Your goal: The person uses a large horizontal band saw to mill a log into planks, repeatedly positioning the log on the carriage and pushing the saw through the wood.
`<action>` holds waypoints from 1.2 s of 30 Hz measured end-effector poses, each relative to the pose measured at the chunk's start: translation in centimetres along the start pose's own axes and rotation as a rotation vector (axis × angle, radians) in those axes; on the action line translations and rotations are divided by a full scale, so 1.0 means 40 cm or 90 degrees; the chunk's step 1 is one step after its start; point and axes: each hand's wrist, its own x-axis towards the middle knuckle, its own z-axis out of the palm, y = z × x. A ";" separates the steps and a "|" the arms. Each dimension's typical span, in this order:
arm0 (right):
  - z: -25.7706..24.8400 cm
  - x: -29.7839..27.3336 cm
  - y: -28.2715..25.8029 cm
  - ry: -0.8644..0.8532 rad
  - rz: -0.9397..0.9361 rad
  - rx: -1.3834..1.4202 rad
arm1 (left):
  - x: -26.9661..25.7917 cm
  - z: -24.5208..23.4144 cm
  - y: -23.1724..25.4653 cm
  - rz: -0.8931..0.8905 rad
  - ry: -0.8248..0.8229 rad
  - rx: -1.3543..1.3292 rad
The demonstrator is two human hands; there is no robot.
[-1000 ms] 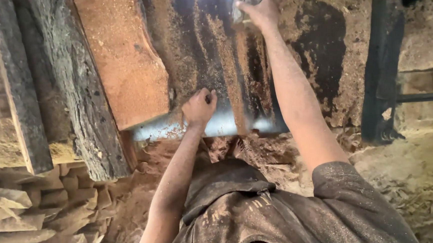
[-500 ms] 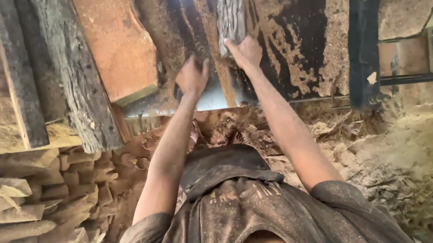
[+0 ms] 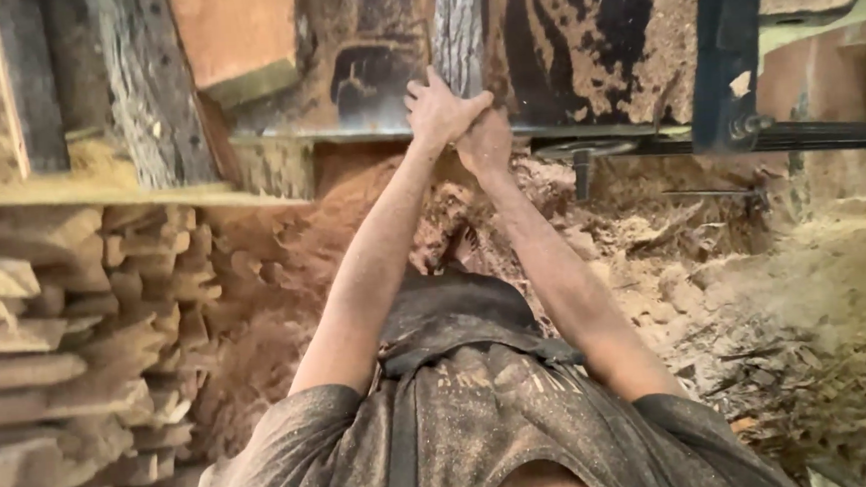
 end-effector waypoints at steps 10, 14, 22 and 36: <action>-0.077 -0.315 -0.045 -0.053 -0.061 0.207 | -0.282 0.032 -0.145 0.040 -0.053 -0.040; -0.105 -0.539 -0.020 -0.133 0.035 0.199 | -0.451 0.071 -0.248 0.138 -0.033 0.038; -0.309 -0.912 0.068 -0.229 0.572 0.745 | -0.635 0.044 -0.401 0.198 -0.157 -0.317; -0.730 -1.346 0.255 -0.072 0.770 0.753 | -0.620 0.095 -0.144 0.171 -0.091 -0.297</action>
